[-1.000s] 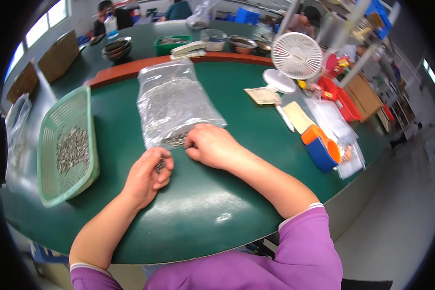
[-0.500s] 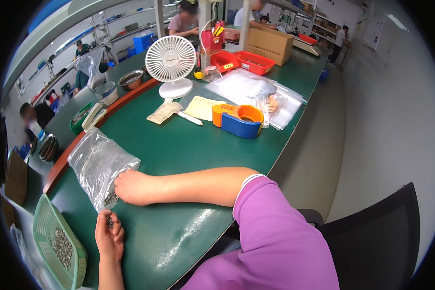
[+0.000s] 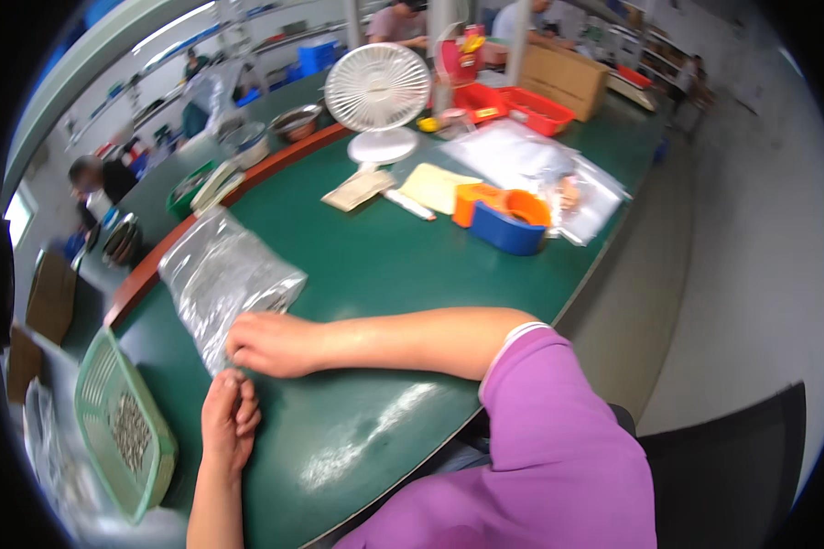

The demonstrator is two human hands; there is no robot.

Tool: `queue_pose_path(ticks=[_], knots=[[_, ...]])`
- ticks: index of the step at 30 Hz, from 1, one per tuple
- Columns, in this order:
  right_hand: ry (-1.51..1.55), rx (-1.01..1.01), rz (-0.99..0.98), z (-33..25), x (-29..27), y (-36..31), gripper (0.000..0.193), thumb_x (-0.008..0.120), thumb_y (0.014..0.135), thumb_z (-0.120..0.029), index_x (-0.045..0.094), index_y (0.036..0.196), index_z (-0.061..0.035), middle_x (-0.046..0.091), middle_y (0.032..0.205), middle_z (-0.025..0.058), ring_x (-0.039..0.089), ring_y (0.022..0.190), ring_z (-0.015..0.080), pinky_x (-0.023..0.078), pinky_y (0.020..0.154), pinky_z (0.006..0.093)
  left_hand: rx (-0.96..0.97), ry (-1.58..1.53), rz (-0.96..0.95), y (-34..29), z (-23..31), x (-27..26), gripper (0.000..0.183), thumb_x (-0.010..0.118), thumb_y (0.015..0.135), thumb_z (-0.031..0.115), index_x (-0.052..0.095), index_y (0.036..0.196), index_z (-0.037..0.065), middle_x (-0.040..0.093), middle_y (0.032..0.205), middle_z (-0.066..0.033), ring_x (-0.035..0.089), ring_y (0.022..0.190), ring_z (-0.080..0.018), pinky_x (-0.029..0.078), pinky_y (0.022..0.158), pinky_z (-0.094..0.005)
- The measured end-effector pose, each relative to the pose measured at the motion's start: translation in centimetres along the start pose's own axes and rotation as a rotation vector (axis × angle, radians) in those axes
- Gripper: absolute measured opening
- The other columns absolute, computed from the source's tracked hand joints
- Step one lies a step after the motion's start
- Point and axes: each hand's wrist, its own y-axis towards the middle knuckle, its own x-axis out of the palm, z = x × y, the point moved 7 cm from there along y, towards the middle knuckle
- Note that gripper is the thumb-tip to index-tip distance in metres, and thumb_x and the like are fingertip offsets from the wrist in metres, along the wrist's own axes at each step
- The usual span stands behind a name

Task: The person sorts small metal components by hand, transferring them from a plastic bag into a plastic basket.

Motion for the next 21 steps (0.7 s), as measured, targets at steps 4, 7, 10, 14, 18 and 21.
queue_pose_path(ticks=[4,7,10,14,18,21], knots=[[0.086,0.088,-0.102,-0.1,-0.6,-0.4,0.007,0.052,0.085,-0.011,0.054,0.090,-0.0051,0.052,0.087,0.0085,0.051,0.089,0.0243,0.041,0.080,0.0329,-0.026,-0.048,-0.082,1.0,-0.4,1.0,0.013,0.046,0.092,0.014,0.050,0.097,0.003,0.052,0.077,-0.0037,0.036,0.047,-0.0043,0.026,0.038,-0.0164],[0.102,0.114,-0.126,-0.6,-0.3,-0.1,0.007,0.053,0.086,-0.010,0.054,0.090,-0.0046,0.053,0.087,0.0065,0.051,0.087,0.0214,0.041,0.079,0.0318,-0.027,-0.056,-0.095,0.3,0.0,1.0,0.012,0.047,0.092,0.013,0.051,0.097,0.003,0.053,0.077,-0.0032,0.035,0.048,-0.0038,0.026,0.038,-0.0163],[0.095,0.154,-0.167,-0.8,0.0,0.1,0.006,0.055,0.085,-0.009,0.055,0.089,-0.0046,0.053,0.088,0.0060,0.052,0.088,0.0205,0.041,0.079,0.0312,-0.023,-0.062,-0.056,0.1,-0.1,0.5,0.012,0.048,0.092,0.015,0.050,0.096,0.004,0.053,0.077,-0.0040,0.035,0.047,-0.0041,0.025,0.038,-0.0161],[0.013,0.084,-0.191,-1.3,-0.3,0.6,0.006,0.058,0.082,-0.008,0.056,0.086,-0.0049,0.053,0.088,0.0057,0.052,0.087,0.0213,0.043,0.077,0.0315,-0.032,-0.086,-0.066,0.2,-0.4,0.2,0.014,0.049,0.091,0.017,0.051,0.094,0.004,0.054,0.078,-0.0049,0.036,0.048,-0.0044,0.025,0.038,-0.0162],[-0.086,-0.009,-0.198,-2.1,-1.0,0.8,0.008,0.062,0.077,-0.007,0.058,0.084,-0.0062,0.054,0.086,0.0059,0.053,0.086,0.0234,0.044,0.076,0.0336,-0.031,-0.100,-0.090,0.3,-0.4,0.4,0.016,0.049,0.092,0.019,0.051,0.094,0.003,0.054,0.077,-0.0048,0.036,0.048,-0.0046,0.025,0.039,-0.0162],[-0.123,-0.040,-0.208,-2.6,-1.3,1.0,0.010,0.065,0.074,-0.007,0.059,0.082,-0.0075,0.054,0.084,0.0048,0.054,0.085,0.0235,0.045,0.074,0.0340,-0.033,-0.086,-0.071,0.4,-0.4,0.4,0.016,0.051,0.091,0.018,0.051,0.095,0.003,0.054,0.077,-0.0043,0.036,0.048,-0.0043,0.026,0.039,-0.0161]])
